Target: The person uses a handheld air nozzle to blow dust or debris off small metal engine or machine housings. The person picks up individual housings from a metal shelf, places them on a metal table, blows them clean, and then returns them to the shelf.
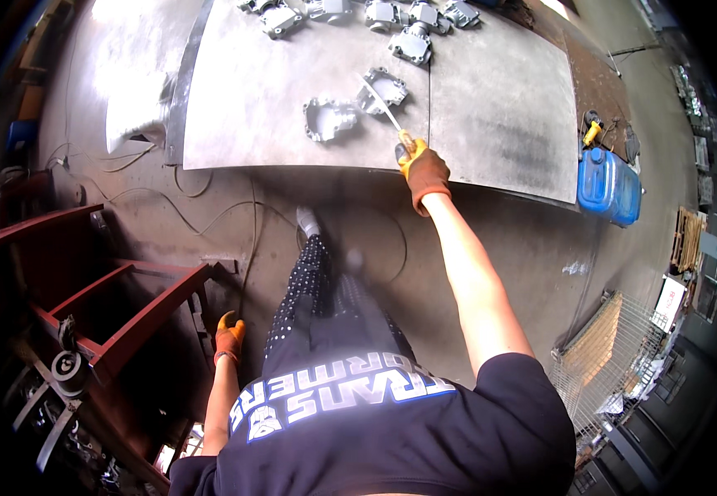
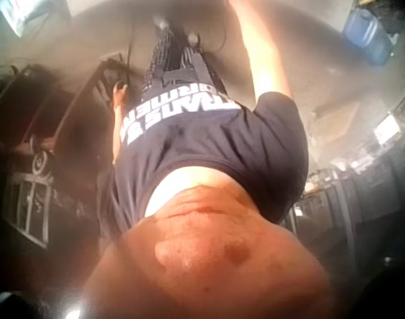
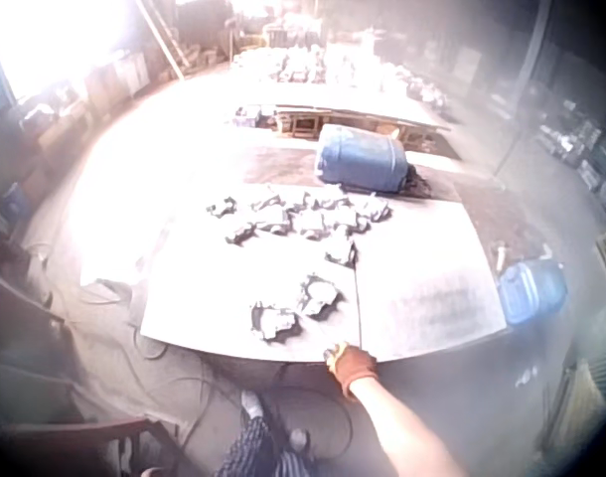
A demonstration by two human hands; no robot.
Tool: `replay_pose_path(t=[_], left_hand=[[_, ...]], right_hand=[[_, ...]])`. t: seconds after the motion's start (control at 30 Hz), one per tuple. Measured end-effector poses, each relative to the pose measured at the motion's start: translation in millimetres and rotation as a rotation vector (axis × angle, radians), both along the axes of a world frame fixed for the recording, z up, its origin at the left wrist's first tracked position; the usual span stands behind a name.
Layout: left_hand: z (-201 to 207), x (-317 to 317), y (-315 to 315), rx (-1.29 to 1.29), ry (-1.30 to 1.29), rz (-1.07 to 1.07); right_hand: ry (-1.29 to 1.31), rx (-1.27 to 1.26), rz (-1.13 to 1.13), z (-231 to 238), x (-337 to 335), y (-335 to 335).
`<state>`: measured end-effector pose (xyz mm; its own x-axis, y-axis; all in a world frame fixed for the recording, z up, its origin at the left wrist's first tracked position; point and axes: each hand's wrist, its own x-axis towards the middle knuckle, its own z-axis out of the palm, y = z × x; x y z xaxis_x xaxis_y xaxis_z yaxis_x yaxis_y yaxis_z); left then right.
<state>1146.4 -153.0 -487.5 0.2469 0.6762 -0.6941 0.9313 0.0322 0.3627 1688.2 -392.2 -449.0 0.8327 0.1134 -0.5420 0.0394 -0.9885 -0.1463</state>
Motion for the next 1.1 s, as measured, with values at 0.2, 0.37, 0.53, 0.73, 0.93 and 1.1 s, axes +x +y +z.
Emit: replay_pose_path(t=[0.2, 0.37, 0.53, 0.73, 0.93, 1.1], left_hand=[[-2, -2, -5, -0.024, -0.098, 0.023], [-7, -18, 3, -0.017, -0.071, 0.075], [1, -12, 1, -0.001, 0.013, -0.086], [-1, -12, -3, 0.017, -0.054, -0.105], [4, -5, -10, 0.033, -0.043, -0.11], [-6, -16, -17, 0.007, -0.012, -0.053]], right_hand=[[-0.052, 0.029, -0.028, 15, -13, 20], [0.004, -0.033, 0.012, 6, -21, 11], [0.025, -0.066, 0.274, -8, -33, 19], [0.083, -0.097, 0.251, -4, -36, 46], [0.069, -0.065, 0.15, -6, -17, 27], [0.052, -0.055, 0.065, -17, -1, 4]])
